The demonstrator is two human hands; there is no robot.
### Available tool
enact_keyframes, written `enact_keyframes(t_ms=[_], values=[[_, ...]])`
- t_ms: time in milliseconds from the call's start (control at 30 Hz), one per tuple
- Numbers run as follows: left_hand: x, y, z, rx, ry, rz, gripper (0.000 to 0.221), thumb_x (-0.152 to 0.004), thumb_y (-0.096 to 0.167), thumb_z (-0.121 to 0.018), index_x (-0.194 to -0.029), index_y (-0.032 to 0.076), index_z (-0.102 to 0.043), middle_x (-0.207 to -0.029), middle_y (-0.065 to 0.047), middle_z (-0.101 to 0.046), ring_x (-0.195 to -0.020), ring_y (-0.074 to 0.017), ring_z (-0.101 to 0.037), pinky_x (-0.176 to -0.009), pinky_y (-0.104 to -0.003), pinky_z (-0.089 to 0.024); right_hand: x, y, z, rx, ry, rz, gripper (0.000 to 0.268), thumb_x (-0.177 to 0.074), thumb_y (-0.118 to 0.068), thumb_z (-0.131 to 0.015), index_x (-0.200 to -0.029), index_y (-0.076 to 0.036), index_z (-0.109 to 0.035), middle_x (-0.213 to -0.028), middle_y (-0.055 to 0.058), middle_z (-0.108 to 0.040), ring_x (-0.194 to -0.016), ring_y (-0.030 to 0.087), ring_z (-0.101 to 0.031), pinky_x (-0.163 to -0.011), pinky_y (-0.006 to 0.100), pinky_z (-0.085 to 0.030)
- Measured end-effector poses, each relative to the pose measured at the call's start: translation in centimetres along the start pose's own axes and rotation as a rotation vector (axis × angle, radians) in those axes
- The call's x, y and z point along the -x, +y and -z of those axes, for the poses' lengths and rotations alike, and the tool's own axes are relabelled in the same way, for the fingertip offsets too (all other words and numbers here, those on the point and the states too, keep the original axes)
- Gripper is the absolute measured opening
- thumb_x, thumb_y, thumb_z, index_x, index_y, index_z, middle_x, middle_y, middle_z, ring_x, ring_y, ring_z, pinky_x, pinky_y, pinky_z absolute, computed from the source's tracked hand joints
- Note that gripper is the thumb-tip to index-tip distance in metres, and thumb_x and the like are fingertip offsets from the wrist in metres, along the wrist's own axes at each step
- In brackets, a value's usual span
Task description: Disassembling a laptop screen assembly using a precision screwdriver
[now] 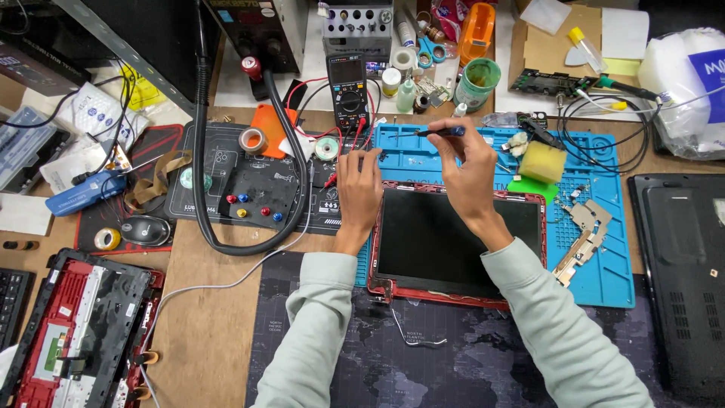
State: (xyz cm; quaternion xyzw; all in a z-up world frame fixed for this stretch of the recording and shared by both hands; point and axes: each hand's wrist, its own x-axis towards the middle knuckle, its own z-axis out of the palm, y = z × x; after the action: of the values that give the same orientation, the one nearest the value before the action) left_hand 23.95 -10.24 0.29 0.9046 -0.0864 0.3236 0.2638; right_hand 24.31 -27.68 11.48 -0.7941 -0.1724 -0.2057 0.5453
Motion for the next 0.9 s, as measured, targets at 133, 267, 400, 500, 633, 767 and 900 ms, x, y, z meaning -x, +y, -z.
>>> enact_keyframes(t_ms=[133, 267, 400, 500, 633, 767, 900], values=[[0.1, 0.2, 0.1, 0.04, 0.021, 0.015, 0.016, -0.101, 0.004, -0.057, -0.11, 0.011, -0.068, -0.094, -0.005, -0.054, -0.087, -0.0194, -0.049, -0.077, -0.032, -0.042, 0.8, -1.4, 1.0, -0.017, 0.034, 0.002, 0.008, -0.106, 0.001, -0.064, -0.113, 0.0, -0.066, -0.102, 0.018, -0.07, -0.099, 0.029, -0.072, -0.088, 0.04, -0.061], [0.3, 0.5, 0.6, 0.126, 0.052, 0.018, 0.014, -0.101, 0.007, -0.059, -0.112, 0.011, -0.068, -0.094, -0.005, -0.055, -0.086, -0.0208, -0.05, -0.079, -0.034, -0.042, 2.4, -2.7, 2.2, -0.063, 0.105, -0.024, 0.007, -0.106, 0.0, -0.064, -0.112, -0.002, -0.067, -0.103, 0.015, -0.07, -0.101, 0.024, -0.07, -0.088, 0.037, -0.061], [2.2, 0.5, 1.9, 0.222, 0.054, 0.059, 0.013, -0.1, 0.013, -0.066, -0.112, 0.015, -0.069, -0.095, -0.003, -0.057, -0.089, -0.0236, -0.054, -0.084, -0.037, -0.045, 5.2, -3.4, 3.3, -0.17, 0.184, -0.111, 0.006, -0.105, -0.003, -0.065, -0.111, -0.001, -0.066, -0.104, 0.013, -0.069, -0.104, 0.02, -0.069, -0.091, 0.034, -0.061], [3.2, 2.3, 5.1, 0.331, -0.007, 0.15, 0.01, -0.102, 0.016, -0.066, -0.111, 0.014, -0.069, -0.095, -0.001, -0.059, -0.089, -0.0173, -0.056, -0.085, -0.033, -0.046, 7.7, -3.7, 4.1, -0.249, 0.22, -0.254, 0.009, -0.105, -0.006, -0.064, -0.112, 0.0, -0.064, -0.104, 0.015, -0.071, -0.099, 0.021, -0.072, -0.09, 0.035, -0.063], [5.2, 3.7, 7.6, 0.447, -0.059, 0.213, 0.017, -0.098, 0.012, -0.071, -0.114, 0.013, -0.069, -0.093, -0.005, -0.062, -0.087, -0.0221, -0.06, -0.081, -0.034, -0.049, 10.5, -3.8, 4.7, -0.328, 0.264, -0.366, 0.01, -0.105, -0.009, -0.063, -0.113, -0.002, -0.063, -0.104, 0.014, -0.072, -0.097, 0.019, -0.072, -0.091, 0.036, -0.062], [7.1, 4.8, 8.4, 0.689, -0.114, 0.386, 0.025, -0.092, 0.013, -0.077, -0.115, 0.011, -0.068, -0.089, -0.007, -0.068, -0.082, -0.0202, -0.064, -0.076, -0.033, -0.052, 12.4, -3.7, 5.5, -0.432, 0.333, -0.472, 0.013, -0.105, -0.011, -0.062, -0.115, -0.003, -0.061, -0.104, 0.014, -0.072, -0.096, 0.022, -0.075, -0.092, 0.036, -0.064], [8.3, 5.1, 8.9, 0.824, -0.139, 0.47, 0.027, -0.089, 0.011, -0.079, -0.114, 0.01, -0.067, -0.09, -0.005, -0.069, -0.088, -0.0137, -0.064, -0.084, -0.03, -0.051, 14.1, -2.9, 5.9, -0.525, 0.398, -0.557, 0.017, -0.103, -0.012, -0.065, -0.115, -0.002, -0.061, -0.105, 0.017, -0.072, -0.094, 0.028, -0.077, -0.092, 0.039, -0.065]])
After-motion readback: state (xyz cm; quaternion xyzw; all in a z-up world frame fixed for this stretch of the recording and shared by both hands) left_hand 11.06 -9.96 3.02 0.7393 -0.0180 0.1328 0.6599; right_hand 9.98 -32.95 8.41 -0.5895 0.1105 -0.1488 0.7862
